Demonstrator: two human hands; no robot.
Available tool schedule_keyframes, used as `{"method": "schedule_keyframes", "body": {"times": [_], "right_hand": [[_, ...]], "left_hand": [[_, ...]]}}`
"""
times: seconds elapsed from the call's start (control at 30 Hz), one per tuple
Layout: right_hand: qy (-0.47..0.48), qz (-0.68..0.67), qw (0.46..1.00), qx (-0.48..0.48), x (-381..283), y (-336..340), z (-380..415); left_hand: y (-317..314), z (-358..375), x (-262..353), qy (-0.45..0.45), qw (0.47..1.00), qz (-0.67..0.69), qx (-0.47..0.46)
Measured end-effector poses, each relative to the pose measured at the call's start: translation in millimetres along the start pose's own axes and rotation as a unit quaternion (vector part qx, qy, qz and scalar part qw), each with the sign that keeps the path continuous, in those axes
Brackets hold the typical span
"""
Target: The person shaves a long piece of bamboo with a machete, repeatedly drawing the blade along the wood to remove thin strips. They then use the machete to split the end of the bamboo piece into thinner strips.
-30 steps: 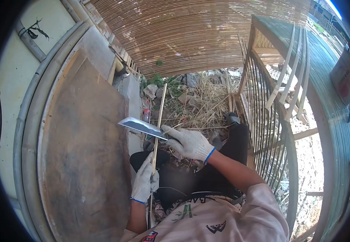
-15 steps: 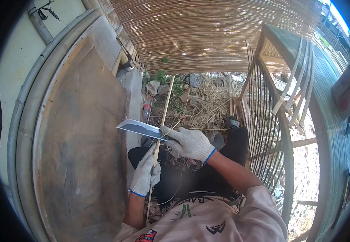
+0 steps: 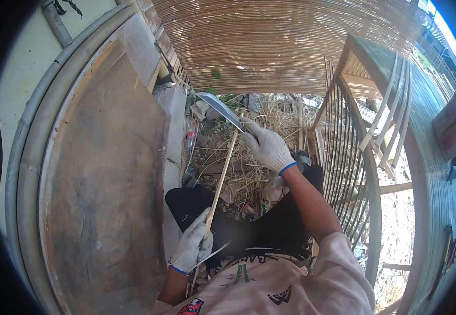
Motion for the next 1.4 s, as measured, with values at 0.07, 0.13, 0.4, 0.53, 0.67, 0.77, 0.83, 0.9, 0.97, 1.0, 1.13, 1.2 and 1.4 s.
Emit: {"method": "schedule_keyframes", "body": {"times": [0.07, 0.13, 0.4, 0.53, 0.67, 0.77, 0.83, 0.9, 0.97, 1.0, 1.13, 1.2, 1.4], "right_hand": [[-0.044, 0.033, 0.998, 0.017, 11, 5, -8], [-0.053, 0.041, 0.998, 0.019, 17, 8, -13], [0.02, 0.0, 0.997, -0.074, -41, -10, 45], [0.046, 0.064, 0.977, -0.2, -70, -27, 74], [0.057, 0.077, 0.967, -0.234, -65, -32, 73], [0.075, 0.1, 0.963, -0.241, -67, -28, 66], [0.073, 0.11, 0.963, -0.236, -69, -26, 65], [0.072, 0.118, 0.963, -0.231, -67, -25, 60], [0.064, 0.104, 0.971, -0.207, -60, -25, 54], [0.065, 0.103, 0.97, -0.208, -57, -25, 52], [0.046, 0.103, 0.986, -0.119, -28, -20, 35], [0.033, 0.116, 0.985, -0.124, -25, -11, 28], [0.036, 0.13, 0.986, -0.099, -12, -11, 12]], "left_hand": [[-6, 8, 0, 0.026, 0.999, 0.024, 0.005], [-9, 9, 2, 0.028, 0.999, 0.039, 0.004], [-3, -21, 6, -0.055, 0.983, -0.134, 0.114], [-12, -46, 18, -0.08, 0.973, -0.17, 0.131], [-9, -53, 13, -0.103, 0.972, -0.169, 0.124], [-11, -47, 22, -0.085, 0.974, -0.168, 0.122], [-9, -47, 20, -0.102, 0.972, -0.174, 0.122], [-9, -44, 22, -0.12, 0.968, -0.18, 0.124], [-12, -36, 25, -0.057, 0.979, -0.151, 0.127], [-12, -34, 23, -0.056, 0.979, -0.151, 0.128], [-11, -22, 3, -0.038, 0.982, -0.143, 0.117], [-11, -19, 0, -0.023, 0.985, -0.127, 0.112], [-9, -8, 10, -0.015, 0.983, -0.144, 0.112]]}}
Point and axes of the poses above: each hand's wrist, its own z-axis away from the middle knuckle, its own y-axis out of the back of the hand, x = y × z, the point moved 3 cm from there along -z, towards the middle knuckle
